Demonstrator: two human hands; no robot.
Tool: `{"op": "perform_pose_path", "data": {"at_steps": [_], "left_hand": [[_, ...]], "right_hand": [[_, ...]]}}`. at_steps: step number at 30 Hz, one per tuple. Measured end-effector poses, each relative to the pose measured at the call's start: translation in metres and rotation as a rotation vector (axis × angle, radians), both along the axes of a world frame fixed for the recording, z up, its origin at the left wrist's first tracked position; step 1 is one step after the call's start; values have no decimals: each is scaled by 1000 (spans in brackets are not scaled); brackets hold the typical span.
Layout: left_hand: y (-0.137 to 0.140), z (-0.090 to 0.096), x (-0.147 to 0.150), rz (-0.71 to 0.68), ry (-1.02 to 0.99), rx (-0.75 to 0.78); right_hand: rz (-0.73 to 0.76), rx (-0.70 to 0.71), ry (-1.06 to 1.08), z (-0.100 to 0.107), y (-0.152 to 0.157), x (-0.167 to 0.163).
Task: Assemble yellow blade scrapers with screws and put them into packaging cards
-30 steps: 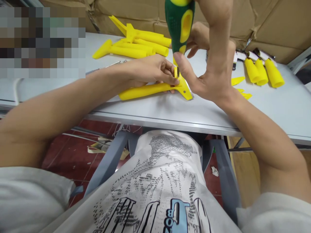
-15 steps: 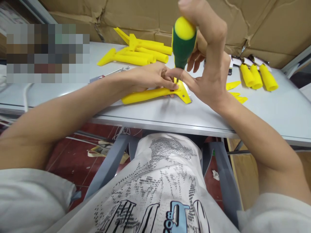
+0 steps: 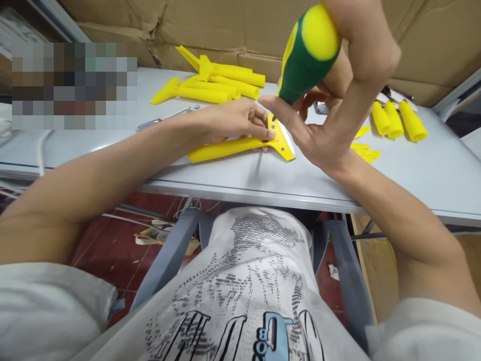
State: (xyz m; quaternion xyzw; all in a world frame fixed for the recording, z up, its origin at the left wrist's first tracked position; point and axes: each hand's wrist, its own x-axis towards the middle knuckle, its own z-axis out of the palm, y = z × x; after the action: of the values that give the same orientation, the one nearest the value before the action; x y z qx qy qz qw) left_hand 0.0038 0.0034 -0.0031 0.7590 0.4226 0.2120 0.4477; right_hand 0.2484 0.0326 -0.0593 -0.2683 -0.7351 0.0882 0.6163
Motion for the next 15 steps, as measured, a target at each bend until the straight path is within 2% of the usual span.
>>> {"op": "perform_pose_path", "data": {"at_steps": [3,6,10,15], "left_hand": [[0,1,-1,-1,11,-1],[-1,1,-1,10,1,-17],[0,-1,0,-3,-22,-18],[-1,0,-1,-21,-24,-27]], "right_hand": [[-105,175,-36,3,6,-4],[-95,298,-82,14,0,-11],[-24,349,-104,29,-16,-19],[-31,414,-109,43,-32,-26]]}}
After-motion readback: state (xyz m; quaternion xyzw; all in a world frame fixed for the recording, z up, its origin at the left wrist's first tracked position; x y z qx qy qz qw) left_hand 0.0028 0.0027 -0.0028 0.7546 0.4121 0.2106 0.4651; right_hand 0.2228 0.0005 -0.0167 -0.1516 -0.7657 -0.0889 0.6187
